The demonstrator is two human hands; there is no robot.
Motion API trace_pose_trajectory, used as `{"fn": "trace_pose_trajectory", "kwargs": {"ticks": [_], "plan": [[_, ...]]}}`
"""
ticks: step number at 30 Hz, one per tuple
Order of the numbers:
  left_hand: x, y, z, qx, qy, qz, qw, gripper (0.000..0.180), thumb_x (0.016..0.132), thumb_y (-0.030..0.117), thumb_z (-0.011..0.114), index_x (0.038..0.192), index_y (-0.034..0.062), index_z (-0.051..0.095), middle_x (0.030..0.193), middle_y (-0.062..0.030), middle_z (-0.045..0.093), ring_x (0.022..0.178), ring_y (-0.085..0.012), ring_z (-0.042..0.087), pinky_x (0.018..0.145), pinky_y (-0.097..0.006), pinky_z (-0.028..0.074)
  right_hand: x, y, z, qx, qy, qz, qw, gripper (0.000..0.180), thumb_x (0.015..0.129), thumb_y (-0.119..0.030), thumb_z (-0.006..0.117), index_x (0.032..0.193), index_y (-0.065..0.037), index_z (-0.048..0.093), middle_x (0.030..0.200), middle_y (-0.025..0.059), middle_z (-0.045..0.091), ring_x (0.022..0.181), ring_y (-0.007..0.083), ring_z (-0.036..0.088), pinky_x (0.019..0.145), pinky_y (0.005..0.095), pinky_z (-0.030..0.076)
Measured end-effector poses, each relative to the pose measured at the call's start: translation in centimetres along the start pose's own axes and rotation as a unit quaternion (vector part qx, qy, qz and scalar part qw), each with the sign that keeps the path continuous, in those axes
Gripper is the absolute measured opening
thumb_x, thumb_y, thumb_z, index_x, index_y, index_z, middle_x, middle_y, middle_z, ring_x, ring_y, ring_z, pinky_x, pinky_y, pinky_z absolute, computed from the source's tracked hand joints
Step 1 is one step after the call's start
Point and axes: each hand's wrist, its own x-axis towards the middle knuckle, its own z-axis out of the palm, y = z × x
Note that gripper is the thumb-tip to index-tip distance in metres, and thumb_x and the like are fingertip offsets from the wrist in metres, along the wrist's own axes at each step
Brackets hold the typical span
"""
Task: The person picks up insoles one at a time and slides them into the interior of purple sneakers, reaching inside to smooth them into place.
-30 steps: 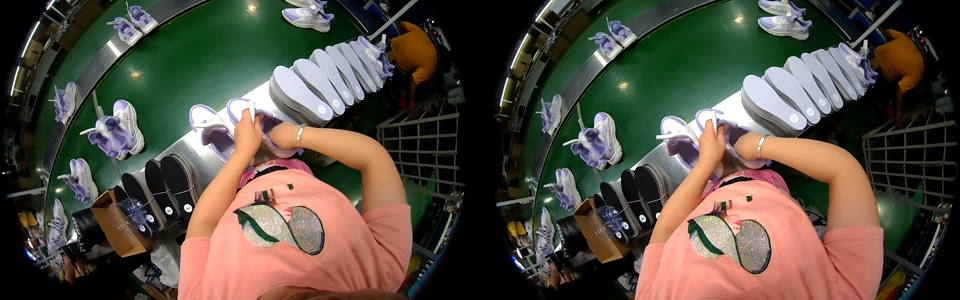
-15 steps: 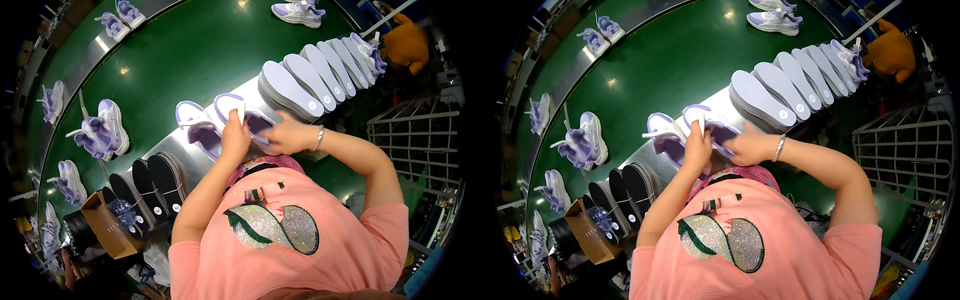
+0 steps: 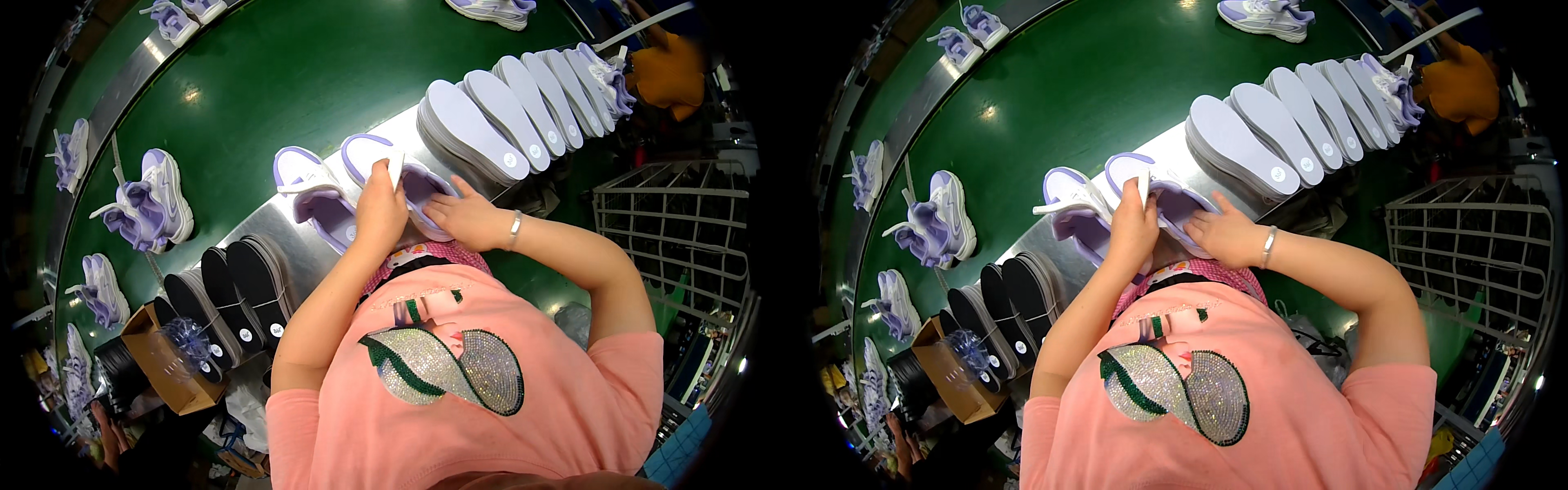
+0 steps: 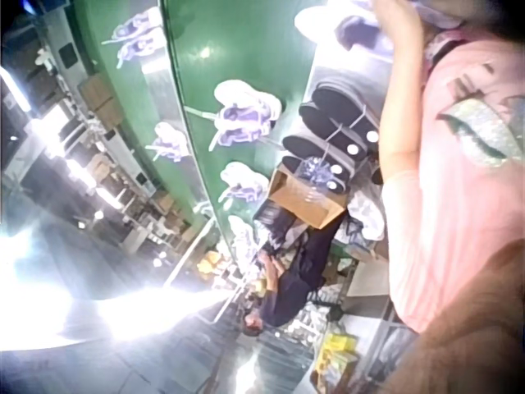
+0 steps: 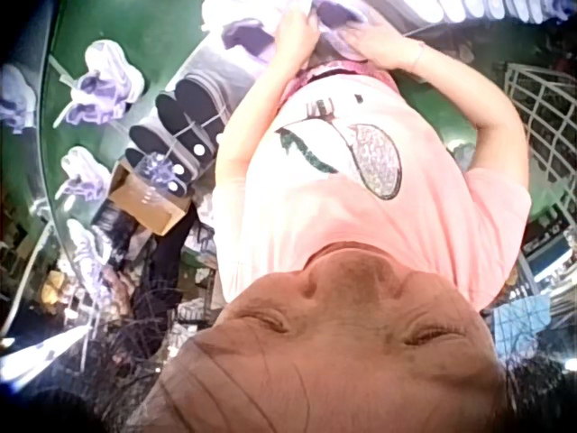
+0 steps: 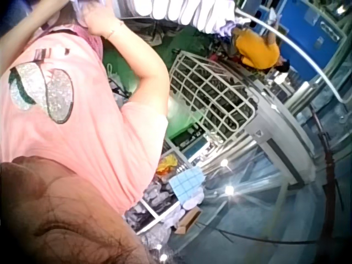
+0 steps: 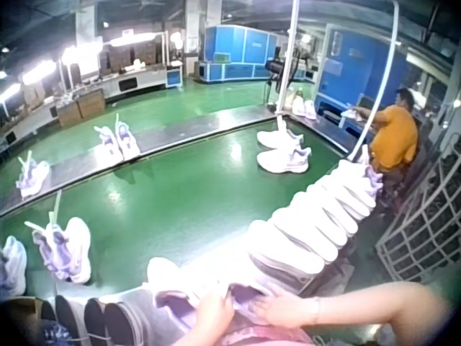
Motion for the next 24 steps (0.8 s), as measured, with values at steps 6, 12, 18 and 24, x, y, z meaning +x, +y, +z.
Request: {"fn": "trace_pose_trajectory", "kwargs": {"ticks": [6, 12, 18, 24], "plan": [[0.0, 0.7, -0.8, 0.016, -0.002, -0.021, 1.000, 0.027, 0.077, 0.005, 0.048, 0.102, -0.0011, 0.041, 0.083, -0.0244, 0.055, 0.076, -0.0409, 0.054, 0.063, -0.045, 0.042, 2.5, -0.2, -2.9, 0.058, -0.337, 0.035, 0.939, 0.022, 0.061, -0.011, 0.057, 0.081, -0.005, 0.059, 0.071, 0.0116, 0.060, 0.073, 0.0282, 0.059, 0.096, 0.0500, 0.022], [-0.7, 0.9, -0.5, 0.008, 0.026, 0.002, 1.000, 0.027, 0.076, 0.004, 0.048, 0.102, -0.0015, 0.041, 0.082, -0.0240, 0.056, 0.075, -0.0408, 0.054, 0.063, -0.046, 0.041, 3.1, -0.7, -3.9, 0.065, -0.371, 0.042, 0.925, 0.008, 0.059, -0.010, 0.057, 0.063, -0.006, 0.061, 0.065, 0.0113, 0.059, 0.068, 0.0269, 0.059, 0.092, 0.0487, 0.025], [-1.8, 0.5, -0.8, 0.133, 0.041, 0.213, 0.967, 0.032, 0.069, 0.002, 0.050, 0.100, -0.0013, 0.044, 0.085, -0.0191, 0.053, 0.079, -0.0348, 0.051, 0.065, -0.041, 0.043, 1.5, -1.0, -3.9, 0.143, -0.307, 0.069, 0.938, 0.020, 0.070, -0.018, 0.056, 0.085, -0.005, 0.058, 0.066, 0.0106, 0.059, 0.069, 0.0276, 0.058, 0.092, 0.0483, 0.024], [-2.1, 0.5, -0.9, 0.181, 0.058, 0.343, 0.920, 0.031, 0.066, 0.005, 0.050, 0.096, -0.0010, 0.046, 0.082, -0.0120, 0.049, 0.069, -0.0253, 0.048, 0.059, -0.031, 0.043, 1.0, 0.1, -10.9, 0.240, 0.156, 0.218, 0.933, 0.017, 0.077, -0.008, 0.050, 0.092, -0.007, 0.057, 0.072, 0.0066, 0.062, 0.070, 0.0227, 0.057, 0.087, 0.0388, 0.030]]}}
